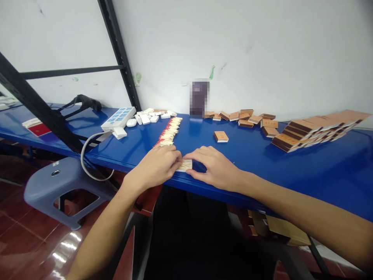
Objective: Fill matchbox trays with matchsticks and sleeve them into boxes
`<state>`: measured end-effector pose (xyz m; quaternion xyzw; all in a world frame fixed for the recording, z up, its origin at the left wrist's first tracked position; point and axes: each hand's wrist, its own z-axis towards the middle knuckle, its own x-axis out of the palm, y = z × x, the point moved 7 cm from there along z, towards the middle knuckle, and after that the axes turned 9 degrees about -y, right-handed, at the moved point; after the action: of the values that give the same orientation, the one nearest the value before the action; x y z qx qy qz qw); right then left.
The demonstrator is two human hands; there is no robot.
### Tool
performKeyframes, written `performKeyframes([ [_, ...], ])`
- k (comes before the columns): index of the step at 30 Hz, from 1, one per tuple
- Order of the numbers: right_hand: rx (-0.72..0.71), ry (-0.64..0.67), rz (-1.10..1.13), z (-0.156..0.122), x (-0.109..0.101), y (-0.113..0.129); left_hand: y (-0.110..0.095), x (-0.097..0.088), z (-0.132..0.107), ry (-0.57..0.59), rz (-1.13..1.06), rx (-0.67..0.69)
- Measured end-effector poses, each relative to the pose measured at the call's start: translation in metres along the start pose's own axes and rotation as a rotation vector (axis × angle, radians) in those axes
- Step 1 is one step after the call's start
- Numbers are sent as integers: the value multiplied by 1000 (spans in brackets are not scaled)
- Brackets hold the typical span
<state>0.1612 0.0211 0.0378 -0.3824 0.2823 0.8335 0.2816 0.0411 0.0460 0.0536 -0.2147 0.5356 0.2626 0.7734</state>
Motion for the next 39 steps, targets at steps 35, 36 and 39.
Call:
performKeyframes([
  [35,-45,-42,9,-1,-1,1,78,-7,-11,59,70,-267],
  [36,-43,-41,8,-1,-1,1,78,-6,-11,59,66,-267],
  [39,-30,-42,2,-1,-1,0,77,-5,-10,60,54,-268],
])
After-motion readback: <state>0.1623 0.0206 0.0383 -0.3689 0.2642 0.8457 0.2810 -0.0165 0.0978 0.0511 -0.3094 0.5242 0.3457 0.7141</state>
